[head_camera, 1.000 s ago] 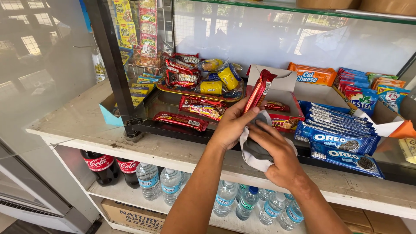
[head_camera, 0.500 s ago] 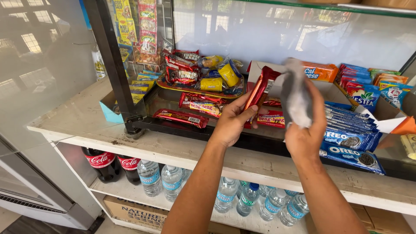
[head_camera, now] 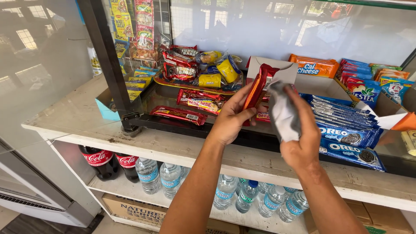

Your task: Cleaning individual snack packages with a cloth and organizing them on a grocery shelf.

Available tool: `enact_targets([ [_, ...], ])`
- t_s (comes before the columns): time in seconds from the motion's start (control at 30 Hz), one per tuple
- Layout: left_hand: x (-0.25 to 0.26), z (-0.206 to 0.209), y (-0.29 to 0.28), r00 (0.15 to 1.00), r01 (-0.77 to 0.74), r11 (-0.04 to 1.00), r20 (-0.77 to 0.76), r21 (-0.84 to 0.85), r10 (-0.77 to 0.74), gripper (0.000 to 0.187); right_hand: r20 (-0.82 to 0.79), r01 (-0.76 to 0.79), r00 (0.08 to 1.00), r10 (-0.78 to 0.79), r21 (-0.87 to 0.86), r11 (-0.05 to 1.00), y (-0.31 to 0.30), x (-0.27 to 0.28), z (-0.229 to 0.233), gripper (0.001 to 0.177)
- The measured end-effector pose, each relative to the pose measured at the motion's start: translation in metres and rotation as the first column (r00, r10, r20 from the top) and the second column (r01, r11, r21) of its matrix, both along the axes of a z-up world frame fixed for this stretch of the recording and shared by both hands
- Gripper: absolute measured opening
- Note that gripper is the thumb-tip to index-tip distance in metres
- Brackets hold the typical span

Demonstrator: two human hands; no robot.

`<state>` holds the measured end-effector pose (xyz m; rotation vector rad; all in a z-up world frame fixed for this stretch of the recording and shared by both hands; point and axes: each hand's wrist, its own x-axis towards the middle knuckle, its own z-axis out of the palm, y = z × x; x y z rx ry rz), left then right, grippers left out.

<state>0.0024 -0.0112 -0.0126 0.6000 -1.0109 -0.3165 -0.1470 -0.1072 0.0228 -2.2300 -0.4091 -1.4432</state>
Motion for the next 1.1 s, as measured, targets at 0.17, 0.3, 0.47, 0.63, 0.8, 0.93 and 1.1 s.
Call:
enact_targets([
  [0.17,-0.001,-0.003,-0.002,0.999,0.032,0.999,0.039,0.012,-0.032,0.075,-0.050,0.067,0.996,-0.076,-0.165,0.984,-0.005,0.006,0.012,0.092],
  [0.3,0.005,-0.009,-0.005,0.997,-0.035,0.999,0.074,-0.025,0.037,0.078,-0.079,0.051,0.995,-0.068,-0.197,0.979,-0.007,0.006,-0.001,0.094],
  [0.47,0.000,-0.005,0.000,0.998,-0.016,1.000,0.069,0.019,0.015,0.075,-0.001,0.072,0.997,-0.072,-0.107,0.992,-0.010,0.004,-0.008,0.092],
  [0.63,0.006,-0.009,-0.003,0.994,-0.025,0.999,0.111,0.042,0.020,0.077,-0.027,0.100,0.994,-0.107,-0.180,0.979,0.012,0.001,0.013,0.089],
  [0.8,0.006,-0.010,-0.003,0.989,-0.058,0.998,0.137,0.015,0.055,0.079,-0.124,0.002,0.992,-0.018,-0.126,0.992,0.018,-0.003,0.009,0.086],
  [0.93,0.008,-0.015,-0.005,0.994,-0.021,1.000,0.107,-0.016,0.022,0.079,-0.164,-0.056,0.986,0.035,-0.126,0.990,0.020,-0.009,0.009,0.088],
  [1.1,0.011,-0.022,-0.011,0.993,-0.017,1.000,0.113,-0.004,0.018,0.078,-0.142,-0.012,0.990,-0.012,-0.165,0.986,0.016,-0.007,0.008,0.088],
])
